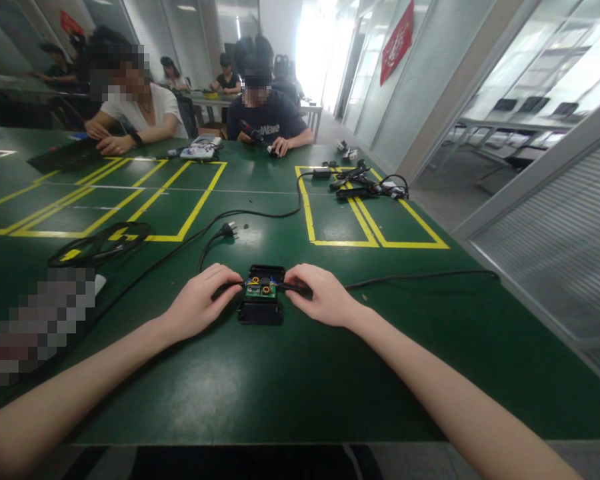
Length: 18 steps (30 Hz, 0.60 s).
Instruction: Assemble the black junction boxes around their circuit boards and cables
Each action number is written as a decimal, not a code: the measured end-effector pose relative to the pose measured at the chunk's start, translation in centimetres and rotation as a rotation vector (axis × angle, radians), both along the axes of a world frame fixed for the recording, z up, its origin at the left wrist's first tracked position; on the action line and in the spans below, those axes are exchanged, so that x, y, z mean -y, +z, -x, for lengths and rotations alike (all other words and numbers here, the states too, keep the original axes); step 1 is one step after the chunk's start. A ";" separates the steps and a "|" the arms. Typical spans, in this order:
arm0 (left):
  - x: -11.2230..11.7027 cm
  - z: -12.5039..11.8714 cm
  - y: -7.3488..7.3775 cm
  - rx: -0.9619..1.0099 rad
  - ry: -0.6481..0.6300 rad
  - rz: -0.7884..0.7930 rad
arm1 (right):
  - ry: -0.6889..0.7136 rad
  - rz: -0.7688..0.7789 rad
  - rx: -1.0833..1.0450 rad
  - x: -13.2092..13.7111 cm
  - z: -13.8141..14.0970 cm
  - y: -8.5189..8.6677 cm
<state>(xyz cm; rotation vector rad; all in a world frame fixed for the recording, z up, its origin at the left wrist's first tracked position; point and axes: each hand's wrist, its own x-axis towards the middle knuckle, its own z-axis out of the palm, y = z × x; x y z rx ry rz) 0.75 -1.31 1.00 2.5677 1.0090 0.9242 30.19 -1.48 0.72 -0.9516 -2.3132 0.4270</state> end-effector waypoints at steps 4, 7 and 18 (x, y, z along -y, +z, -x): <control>0.3 0.2 0.6 0.026 -0.098 0.038 | 0.093 0.042 -0.003 0.6 0.5 0.1; 0.5 0.4 0.8 0.038 -0.134 0.035 | 0.175 -0.023 0.012 0.8 0.7 0.2; 0.6 0.5 0.9 0.054 -0.179 0.017 | 0.174 -0.016 0.003 1.0 0.7 0.0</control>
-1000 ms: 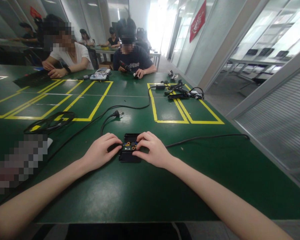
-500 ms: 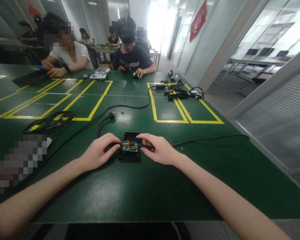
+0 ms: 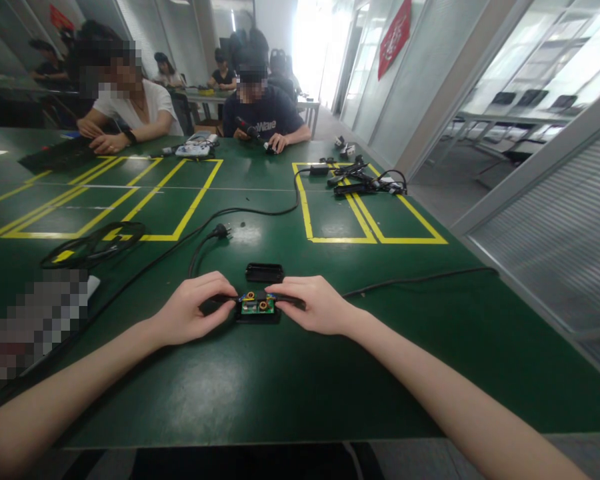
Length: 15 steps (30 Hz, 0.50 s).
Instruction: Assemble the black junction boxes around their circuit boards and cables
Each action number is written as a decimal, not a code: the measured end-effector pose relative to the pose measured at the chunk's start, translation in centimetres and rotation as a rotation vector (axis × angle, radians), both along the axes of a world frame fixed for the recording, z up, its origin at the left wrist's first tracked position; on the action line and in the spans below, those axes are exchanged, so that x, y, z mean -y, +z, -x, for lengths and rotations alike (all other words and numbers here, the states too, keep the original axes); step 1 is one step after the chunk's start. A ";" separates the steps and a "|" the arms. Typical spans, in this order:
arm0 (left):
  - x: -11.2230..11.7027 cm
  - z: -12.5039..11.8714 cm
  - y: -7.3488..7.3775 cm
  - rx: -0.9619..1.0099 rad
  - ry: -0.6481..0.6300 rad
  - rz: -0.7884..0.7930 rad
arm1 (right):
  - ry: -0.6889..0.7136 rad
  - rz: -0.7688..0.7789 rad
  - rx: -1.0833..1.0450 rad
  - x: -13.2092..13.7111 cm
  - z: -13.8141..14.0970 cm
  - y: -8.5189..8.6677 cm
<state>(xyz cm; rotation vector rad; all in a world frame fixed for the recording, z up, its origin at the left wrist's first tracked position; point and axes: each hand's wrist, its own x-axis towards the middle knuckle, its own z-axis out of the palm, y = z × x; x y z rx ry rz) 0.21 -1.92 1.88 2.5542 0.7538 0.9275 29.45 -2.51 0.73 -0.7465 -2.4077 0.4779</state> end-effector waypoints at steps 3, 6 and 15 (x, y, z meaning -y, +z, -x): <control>0.0 0.0 0.1 -0.005 0.002 0.003 | -0.004 0.008 0.008 0.1 0.1 0.0; 0.1 0.1 0.2 -0.001 0.003 0.005 | 0.005 -0.005 -0.001 0.2 0.1 0.1; 0.1 0.3 0.2 -0.026 -0.024 0.048 | 0.043 0.028 0.018 0.2 0.1 0.0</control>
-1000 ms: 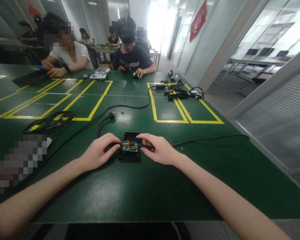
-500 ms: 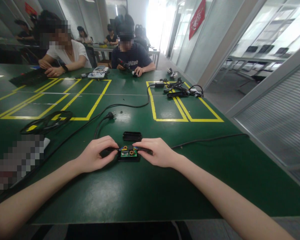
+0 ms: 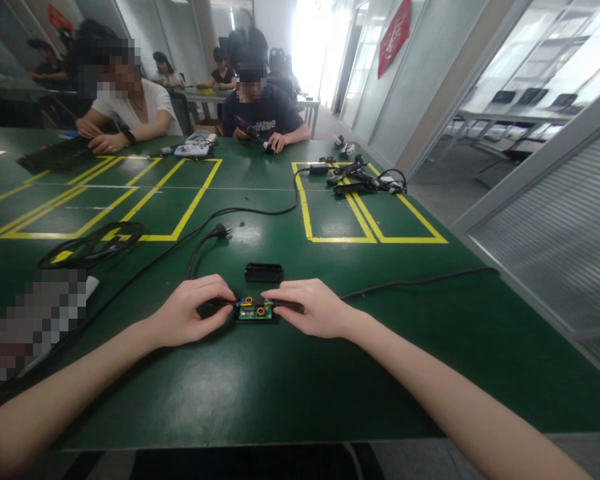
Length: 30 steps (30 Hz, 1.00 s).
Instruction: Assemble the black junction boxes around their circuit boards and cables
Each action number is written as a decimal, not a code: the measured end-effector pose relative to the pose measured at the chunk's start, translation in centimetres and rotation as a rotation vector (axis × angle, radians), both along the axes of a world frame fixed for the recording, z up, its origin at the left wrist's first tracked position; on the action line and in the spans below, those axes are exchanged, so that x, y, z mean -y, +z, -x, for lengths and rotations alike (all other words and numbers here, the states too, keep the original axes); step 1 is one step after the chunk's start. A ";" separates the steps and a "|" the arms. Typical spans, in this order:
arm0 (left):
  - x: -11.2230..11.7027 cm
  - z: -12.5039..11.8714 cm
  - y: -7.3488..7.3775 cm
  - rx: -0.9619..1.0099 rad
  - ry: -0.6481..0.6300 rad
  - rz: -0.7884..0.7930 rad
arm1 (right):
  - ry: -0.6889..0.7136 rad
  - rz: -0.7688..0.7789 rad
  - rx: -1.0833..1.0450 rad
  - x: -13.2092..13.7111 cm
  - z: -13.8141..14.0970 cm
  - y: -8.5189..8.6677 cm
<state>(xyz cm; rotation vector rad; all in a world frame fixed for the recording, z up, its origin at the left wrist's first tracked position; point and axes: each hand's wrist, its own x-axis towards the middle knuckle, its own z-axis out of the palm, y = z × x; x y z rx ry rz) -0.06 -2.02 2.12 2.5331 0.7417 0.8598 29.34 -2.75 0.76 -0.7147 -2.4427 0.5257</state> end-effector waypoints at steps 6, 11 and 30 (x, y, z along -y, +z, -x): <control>0.0 0.1 -0.1 -0.038 0.008 0.040 | 0.008 0.036 0.018 0.1 0.0 -0.1; 0.0 0.0 -0.4 -0.046 0.023 0.048 | -0.018 0.025 -0.011 0.1 -0.1 0.2; 0.0 0.0 -0.5 -0.128 -0.034 0.016 | 0.013 0.004 0.071 -0.4 -0.6 0.6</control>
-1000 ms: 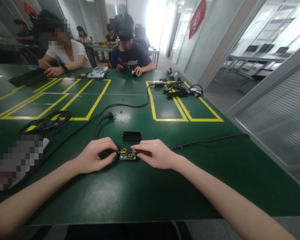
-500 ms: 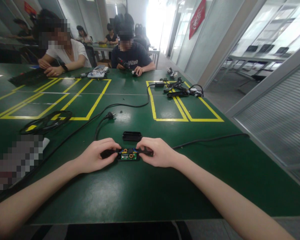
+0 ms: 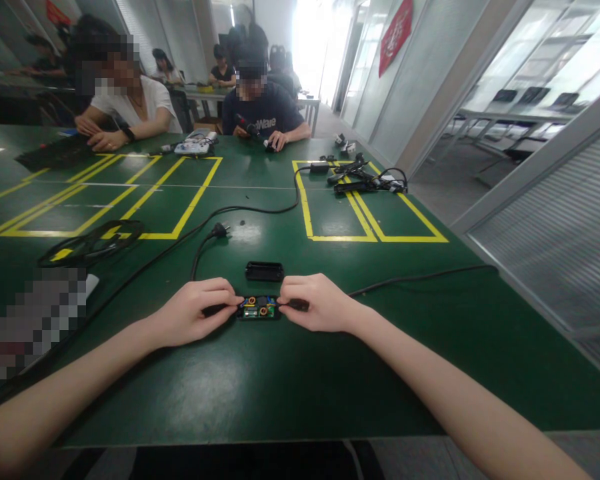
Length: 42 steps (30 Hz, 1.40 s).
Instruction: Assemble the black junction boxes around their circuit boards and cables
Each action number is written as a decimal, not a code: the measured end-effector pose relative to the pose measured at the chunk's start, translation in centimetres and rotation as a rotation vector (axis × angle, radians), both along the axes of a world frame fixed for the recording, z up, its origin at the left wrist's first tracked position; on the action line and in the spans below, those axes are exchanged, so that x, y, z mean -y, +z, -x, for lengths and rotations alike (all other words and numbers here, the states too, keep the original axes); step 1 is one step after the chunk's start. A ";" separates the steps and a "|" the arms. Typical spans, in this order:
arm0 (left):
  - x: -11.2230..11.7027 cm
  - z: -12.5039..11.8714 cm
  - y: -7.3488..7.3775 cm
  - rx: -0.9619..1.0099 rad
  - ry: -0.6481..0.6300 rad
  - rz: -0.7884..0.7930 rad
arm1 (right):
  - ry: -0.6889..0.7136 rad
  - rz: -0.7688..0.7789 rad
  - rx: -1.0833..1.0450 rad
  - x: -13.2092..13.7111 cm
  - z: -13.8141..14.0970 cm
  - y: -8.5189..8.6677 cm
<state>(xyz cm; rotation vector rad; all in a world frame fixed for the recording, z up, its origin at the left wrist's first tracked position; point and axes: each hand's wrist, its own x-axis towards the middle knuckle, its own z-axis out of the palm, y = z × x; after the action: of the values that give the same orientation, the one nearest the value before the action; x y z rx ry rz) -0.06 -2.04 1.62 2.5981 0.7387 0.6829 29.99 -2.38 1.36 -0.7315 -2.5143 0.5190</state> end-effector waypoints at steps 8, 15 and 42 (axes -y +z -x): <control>0.1 -0.2 0.9 -0.074 -0.063 -0.118 | 0.024 -0.085 0.056 0.1 0.1 0.5; 0.1 -0.4 0.7 -0.062 -0.036 -0.136 | -0.099 -0.102 -0.120 -0.3 1.0 -0.2; 0.0 -0.8 -1.0 -0.051 0.153 0.020 | -0.358 0.642 -0.458 -0.4 2.0 -0.7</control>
<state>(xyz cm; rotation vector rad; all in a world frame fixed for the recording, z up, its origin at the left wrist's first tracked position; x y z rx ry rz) 0.74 -2.04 0.61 2.5682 0.9635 0.6512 27.98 -1.99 0.65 -1.1098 -1.7336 1.2208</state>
